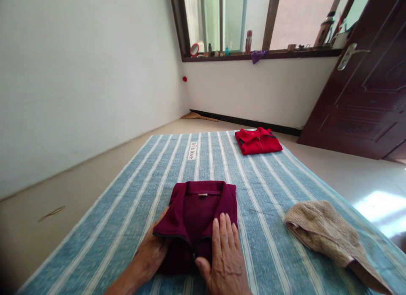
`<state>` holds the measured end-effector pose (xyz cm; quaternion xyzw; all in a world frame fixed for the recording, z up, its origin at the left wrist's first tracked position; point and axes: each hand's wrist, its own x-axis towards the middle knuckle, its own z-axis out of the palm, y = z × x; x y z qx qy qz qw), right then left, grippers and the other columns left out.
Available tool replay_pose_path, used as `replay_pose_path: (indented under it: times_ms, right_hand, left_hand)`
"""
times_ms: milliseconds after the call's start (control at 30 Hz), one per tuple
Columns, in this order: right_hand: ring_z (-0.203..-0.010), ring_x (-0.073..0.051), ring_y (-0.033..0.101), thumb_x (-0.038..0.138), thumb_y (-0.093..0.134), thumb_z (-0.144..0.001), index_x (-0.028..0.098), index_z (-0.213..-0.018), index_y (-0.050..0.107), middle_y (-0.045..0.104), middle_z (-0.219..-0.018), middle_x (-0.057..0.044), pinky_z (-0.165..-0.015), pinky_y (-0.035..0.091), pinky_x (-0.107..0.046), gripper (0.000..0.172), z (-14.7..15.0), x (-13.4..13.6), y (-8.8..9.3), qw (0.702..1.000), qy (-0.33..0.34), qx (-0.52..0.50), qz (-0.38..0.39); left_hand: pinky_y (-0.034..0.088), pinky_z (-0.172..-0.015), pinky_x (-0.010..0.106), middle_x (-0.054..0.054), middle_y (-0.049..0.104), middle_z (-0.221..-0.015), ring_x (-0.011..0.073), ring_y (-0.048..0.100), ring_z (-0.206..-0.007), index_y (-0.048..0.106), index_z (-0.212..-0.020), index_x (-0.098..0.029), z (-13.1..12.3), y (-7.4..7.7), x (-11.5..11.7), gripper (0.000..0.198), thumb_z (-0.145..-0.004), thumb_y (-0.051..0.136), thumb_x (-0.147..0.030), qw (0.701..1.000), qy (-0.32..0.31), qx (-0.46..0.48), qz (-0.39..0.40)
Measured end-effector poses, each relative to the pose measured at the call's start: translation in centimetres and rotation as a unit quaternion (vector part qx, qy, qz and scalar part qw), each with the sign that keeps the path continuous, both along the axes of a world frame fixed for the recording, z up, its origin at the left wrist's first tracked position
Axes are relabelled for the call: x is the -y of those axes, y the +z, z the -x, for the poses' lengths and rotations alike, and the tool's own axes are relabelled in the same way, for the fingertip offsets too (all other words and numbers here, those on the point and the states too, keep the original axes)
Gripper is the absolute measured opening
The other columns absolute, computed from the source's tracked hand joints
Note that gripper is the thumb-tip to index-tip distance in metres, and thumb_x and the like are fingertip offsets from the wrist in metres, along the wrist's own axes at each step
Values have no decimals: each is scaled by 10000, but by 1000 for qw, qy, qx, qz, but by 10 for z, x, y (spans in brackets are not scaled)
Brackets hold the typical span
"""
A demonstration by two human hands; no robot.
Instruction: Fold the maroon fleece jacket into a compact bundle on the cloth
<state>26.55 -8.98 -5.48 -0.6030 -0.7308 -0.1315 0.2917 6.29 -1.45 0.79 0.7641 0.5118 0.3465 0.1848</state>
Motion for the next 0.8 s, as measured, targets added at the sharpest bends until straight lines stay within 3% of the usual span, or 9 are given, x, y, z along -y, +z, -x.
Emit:
replay_pose_path:
  times_ms: [200,333,600,800]
  right_hand:
    - [-1355,-354,294,470,487,-871,65,-1489,98,366,-1430,-236,-1001,394,-515,835,1,0,-3,1000,-10,1,-15]
    - [-1347,-355,308,470,481,-879,61,-1481,132,387,-1413,-241,-1002,389,-515,808,1,1,-5,999,-11,4,-35]
    - [-1363,-334,283,461,477,-887,68,-1458,194,369,-1431,-229,-1025,367,-506,748,0,1,-9,999,-6,-13,-30]
    - [-1356,-346,292,472,474,-889,72,-1457,192,368,-1429,-239,-1027,356,-515,750,0,2,-9,999,-5,-30,-31]
  left_hand:
    - [381,-1064,382,23,550,-1340,267,491,-1240,462,-1345,-285,5,2,1,471,-880,496,-349,998,-33,28,49]
    - [374,-1062,416,65,564,-1322,290,491,-1239,531,-1291,-208,11,4,-6,499,-845,506,-429,992,-37,86,88]
    - [333,-1092,410,61,551,-1337,260,461,-1272,574,-1250,-200,11,-14,-10,484,-857,462,-459,986,-9,134,94]
    - [347,-1084,411,78,598,-1276,265,514,-1223,639,-1159,-192,12,-15,-9,452,-800,552,-452,978,1,177,112]
